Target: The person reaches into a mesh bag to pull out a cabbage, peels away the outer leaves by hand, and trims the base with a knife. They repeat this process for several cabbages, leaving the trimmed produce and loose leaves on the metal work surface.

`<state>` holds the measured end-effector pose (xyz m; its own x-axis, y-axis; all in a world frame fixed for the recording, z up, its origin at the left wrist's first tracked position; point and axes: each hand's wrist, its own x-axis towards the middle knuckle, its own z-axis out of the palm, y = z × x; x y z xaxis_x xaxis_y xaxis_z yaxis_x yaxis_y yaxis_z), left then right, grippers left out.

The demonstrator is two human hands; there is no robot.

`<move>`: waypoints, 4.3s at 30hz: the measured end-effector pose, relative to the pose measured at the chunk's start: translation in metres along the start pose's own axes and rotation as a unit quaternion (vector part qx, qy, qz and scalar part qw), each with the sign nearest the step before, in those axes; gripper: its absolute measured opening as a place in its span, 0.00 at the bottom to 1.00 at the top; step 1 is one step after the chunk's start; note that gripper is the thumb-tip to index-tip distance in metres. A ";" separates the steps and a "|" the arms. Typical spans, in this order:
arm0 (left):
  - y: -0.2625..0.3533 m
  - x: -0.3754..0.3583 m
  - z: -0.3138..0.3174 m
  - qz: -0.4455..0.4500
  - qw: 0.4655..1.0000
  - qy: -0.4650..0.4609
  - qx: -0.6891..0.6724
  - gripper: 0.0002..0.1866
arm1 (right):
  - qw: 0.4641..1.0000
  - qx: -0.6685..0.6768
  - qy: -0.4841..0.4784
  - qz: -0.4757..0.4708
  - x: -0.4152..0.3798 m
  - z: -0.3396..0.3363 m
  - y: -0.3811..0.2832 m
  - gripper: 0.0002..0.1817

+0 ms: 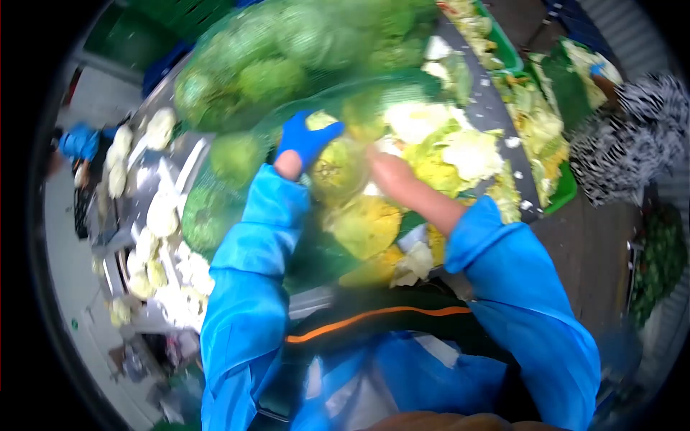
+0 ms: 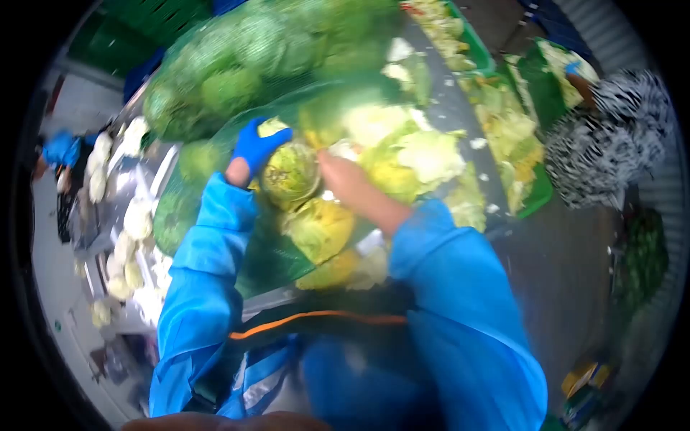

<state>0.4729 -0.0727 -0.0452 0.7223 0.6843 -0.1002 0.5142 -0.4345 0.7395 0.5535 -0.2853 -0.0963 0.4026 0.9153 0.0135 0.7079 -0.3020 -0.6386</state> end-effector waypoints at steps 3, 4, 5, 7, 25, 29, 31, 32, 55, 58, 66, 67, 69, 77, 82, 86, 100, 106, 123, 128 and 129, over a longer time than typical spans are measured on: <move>0.016 0.011 0.002 0.000 0.999 -0.043 -0.002 0.36 | 0.995 0.093 0.023 0.039 -0.009 0.015 -0.001 0.15; 0.002 0.018 0.003 0.015 0.997 -0.068 -0.043 0.36 | 0.993 0.070 -0.018 0.095 -0.011 -0.003 -0.023 0.15; -0.009 0.020 0.004 0.016 0.994 -0.087 -0.058 0.36 | 0.989 0.074 -0.047 0.117 -0.016 -0.019 -0.038 0.14; -0.009 0.014 0.004 0.014 0.992 -0.111 -0.060 0.36 | 0.991 0.080 -0.048 0.093 -0.026 -0.021 -0.036 0.12; -0.029 0.015 -0.015 -0.036 0.973 -0.135 -0.185 0.31 | 0.994 0.061 -0.002 0.096 0.005 0.050 0.012 0.11; -0.043 -0.010 -0.024 0.050 0.966 -0.143 -0.210 0.38 | 0.985 0.120 -0.003 0.125 -0.014 0.031 0.012 0.11; -0.028 -0.043 -0.027 0.090 0.978 -0.094 -0.165 0.43 | 0.988 0.094 -0.020 0.124 -0.021 0.014 -0.001 0.12; -0.027 -0.057 -0.025 0.060 0.983 -0.077 -0.155 0.45 | 0.985 0.088 -0.041 0.141 -0.023 0.013 -0.006 0.13; -0.029 -0.170 0.073 -0.063 0.876 -0.092 -0.470 0.45 | 0.892 0.292 0.018 0.344 -0.069 -0.058 0.001 0.30; -0.013 -0.162 0.051 -0.134 0.870 -0.151 -0.449 0.41 | 0.954 0.209 0.108 0.185 -0.091 -0.030 0.019 0.29; -0.019 -0.118 0.074 -0.059 0.922 -0.203 -0.325 0.51 | 0.938 0.219 0.073 0.260 -0.118 -0.049 0.000 0.32; -0.015 -0.124 0.073 -0.047 0.929 -0.180 -0.320 0.51 | 0.940 0.202 0.059 0.270 -0.121 -0.049 -0.001 0.32; -0.001 -0.141 0.073 -0.019 0.941 -0.132 -0.309 0.51 | 0.946 0.191 0.073 0.253 -0.119 -0.043 0.003 0.34; -0.006 -0.163 0.085 0.051 0.963 -0.044 -0.260 0.51 | 0.955 0.108 0.076 0.265 -0.121 -0.038 0.022 0.26; -0.018 -0.171 0.075 0.017 0.942 -0.038 -0.334 0.45 | 0.948 0.107 0.157 0.254 -0.109 0.004 0.048 0.20; -0.050 -0.174 0.073 -0.066 0.895 -0.042 -0.439 0.37 | 0.931 0.190 0.125 0.287 -0.090 0.010 0.063 0.23; -0.024 -0.120 0.015 0.145 0.975 0.126 -0.107 0.37 | 0.970 -0.004 0.084 0.230 -0.110 -0.032 -0.030 0.22; -0.004 -0.085 0.072 0.102 0.989 -0.063 0.090 0.46 | 0.948 0.094 0.172 0.250 -0.108 -0.002 0.017 0.23; 0.001 -0.197 -0.033 0.122 0.980 -0.135 -0.077 0.48 | 0.986 0.131 0.103 -0.016 -0.077 -0.036 -0.079 0.17; -0.011 -0.223 -0.019 0.109 0.986 -0.113 0.054 0.51 | 0.963 0.190 0.147 0.123 -0.028 0.012 -0.013 0.17; -0.016 -0.230 -0.009 0.116 0.989 -0.094 0.003 0.51 | 0.959 0.182 0.161 0.144 -0.024 0.024 0.009 0.19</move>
<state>0.2943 -0.2174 -0.0278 0.8941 0.4451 -0.0504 0.3268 -0.5712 0.7529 0.5368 -0.3037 -0.1207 0.7517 0.6595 -0.0045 0.3137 -0.3635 -0.8772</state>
